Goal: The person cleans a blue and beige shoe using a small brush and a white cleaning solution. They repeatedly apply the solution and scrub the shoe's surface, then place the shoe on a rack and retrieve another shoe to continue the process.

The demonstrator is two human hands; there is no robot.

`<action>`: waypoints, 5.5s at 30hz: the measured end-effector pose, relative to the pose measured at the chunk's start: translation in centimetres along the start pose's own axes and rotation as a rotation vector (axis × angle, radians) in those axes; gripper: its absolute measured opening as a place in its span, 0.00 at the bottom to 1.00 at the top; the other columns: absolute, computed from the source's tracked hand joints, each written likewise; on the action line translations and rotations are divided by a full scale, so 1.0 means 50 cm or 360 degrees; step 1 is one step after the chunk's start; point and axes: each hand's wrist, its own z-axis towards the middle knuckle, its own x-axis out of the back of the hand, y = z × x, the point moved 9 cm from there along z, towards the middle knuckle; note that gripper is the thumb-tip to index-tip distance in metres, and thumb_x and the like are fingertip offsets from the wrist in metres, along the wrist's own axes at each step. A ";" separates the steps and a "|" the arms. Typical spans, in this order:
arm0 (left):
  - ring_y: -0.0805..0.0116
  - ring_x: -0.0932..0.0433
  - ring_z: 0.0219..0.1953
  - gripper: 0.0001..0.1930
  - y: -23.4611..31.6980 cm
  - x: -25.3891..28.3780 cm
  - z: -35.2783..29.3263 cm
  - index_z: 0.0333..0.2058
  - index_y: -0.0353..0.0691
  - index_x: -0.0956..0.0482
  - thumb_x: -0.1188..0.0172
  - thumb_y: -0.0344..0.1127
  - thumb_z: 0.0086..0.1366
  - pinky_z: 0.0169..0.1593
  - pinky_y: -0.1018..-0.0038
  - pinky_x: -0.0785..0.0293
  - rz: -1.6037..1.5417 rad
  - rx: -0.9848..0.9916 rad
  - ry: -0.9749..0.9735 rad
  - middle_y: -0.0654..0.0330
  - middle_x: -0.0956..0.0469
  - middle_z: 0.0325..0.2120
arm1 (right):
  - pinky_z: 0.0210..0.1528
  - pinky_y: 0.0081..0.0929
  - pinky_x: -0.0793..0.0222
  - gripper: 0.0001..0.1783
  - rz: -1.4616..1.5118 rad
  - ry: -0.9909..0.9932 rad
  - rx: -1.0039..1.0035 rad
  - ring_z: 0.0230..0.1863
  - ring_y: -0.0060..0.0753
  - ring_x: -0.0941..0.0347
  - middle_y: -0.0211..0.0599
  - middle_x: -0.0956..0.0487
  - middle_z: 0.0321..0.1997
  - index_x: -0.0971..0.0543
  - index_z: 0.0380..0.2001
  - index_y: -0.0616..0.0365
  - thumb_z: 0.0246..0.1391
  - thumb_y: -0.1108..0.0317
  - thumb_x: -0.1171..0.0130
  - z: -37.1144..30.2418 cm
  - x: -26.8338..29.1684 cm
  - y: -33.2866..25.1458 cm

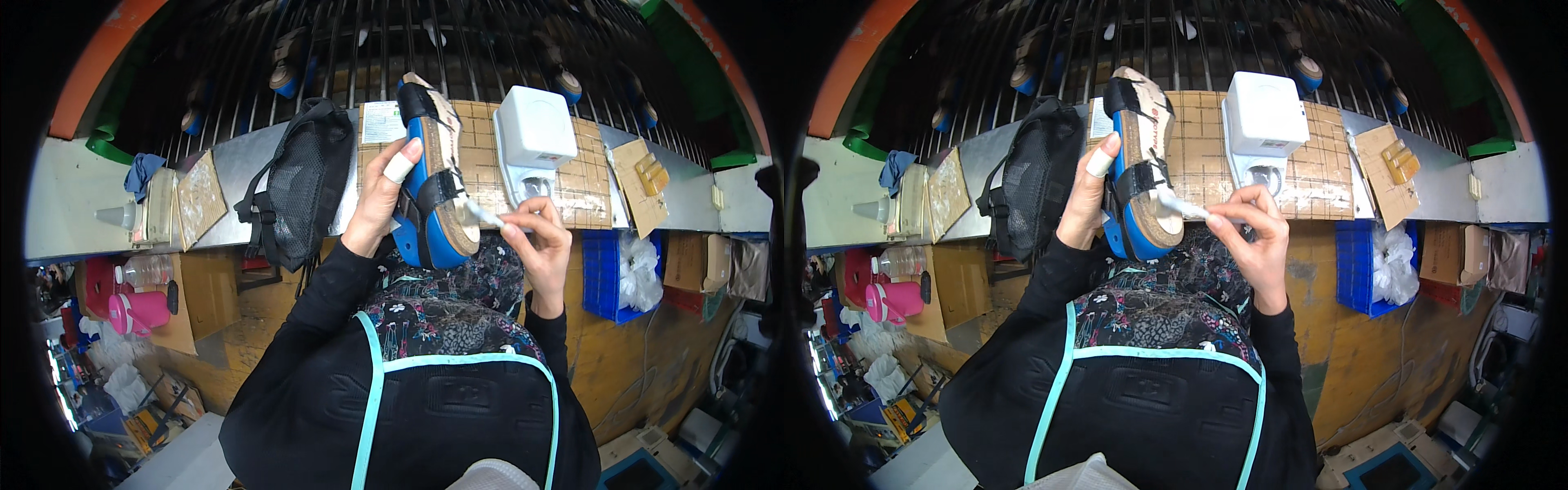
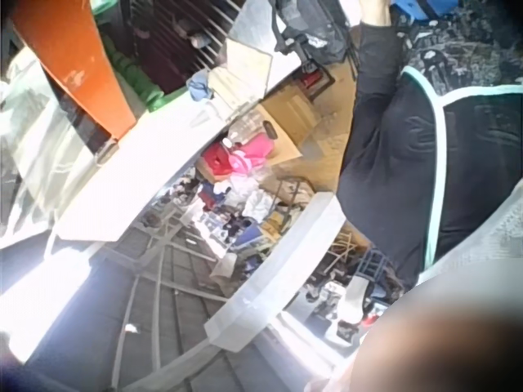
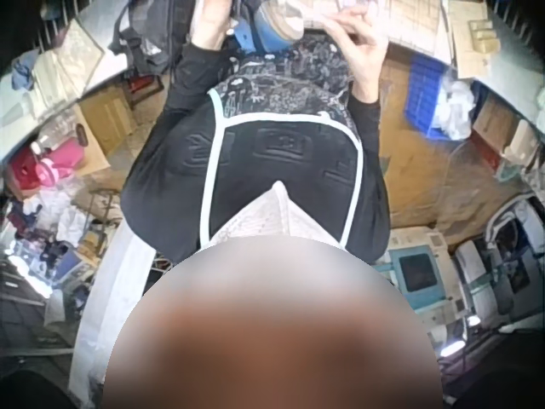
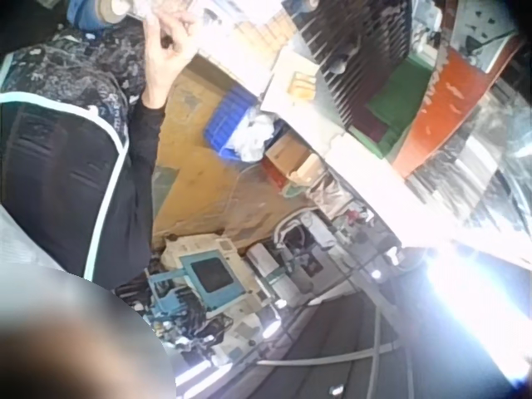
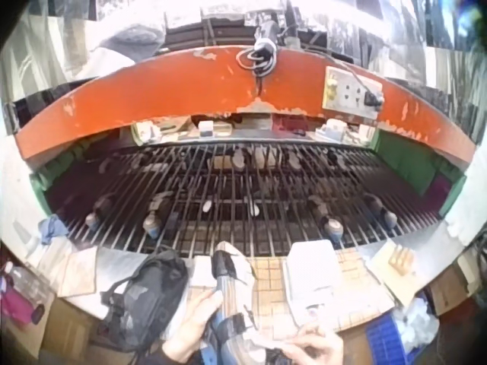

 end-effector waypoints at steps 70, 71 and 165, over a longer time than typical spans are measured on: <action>0.66 0.19 0.43 0.39 -0.035 -0.002 0.011 0.57 0.34 0.33 0.46 0.64 0.61 0.48 0.73 0.20 -0.0700 0.0261 -0.0367 0.51 0.23 0.48 | 0.42 0.27 0.49 0.14 -0.0941 0.0086 0.0753 0.32 0.23 0.31 0.26 0.26 0.31 0.14 0.33 0.47 0.37 0.67 0.27 -0.028 -0.073 -0.140; 0.66 0.19 0.43 0.39 -0.030 0.005 0.010 0.57 0.34 0.33 0.47 0.65 0.61 0.48 0.73 0.20 -0.0620 0.0283 -0.0298 0.51 0.23 0.48 | 0.41 0.28 0.48 0.13 -0.0841 0.0017 0.0711 0.32 0.24 0.31 0.26 0.25 0.31 0.14 0.32 0.47 0.36 0.67 0.27 -0.032 -0.076 -0.136; 0.66 0.20 0.41 0.29 -0.142 -0.017 0.384 0.53 0.36 0.30 0.57 0.58 0.70 0.50 0.71 0.29 -0.0721 -0.0289 0.0079 0.58 0.20 0.34 | 0.26 0.29 0.27 0.27 -0.0302 0.0273 -0.0781 0.27 0.37 0.22 0.43 0.26 0.28 0.37 0.46 0.66 0.53 0.62 0.35 0.543 0.353 0.549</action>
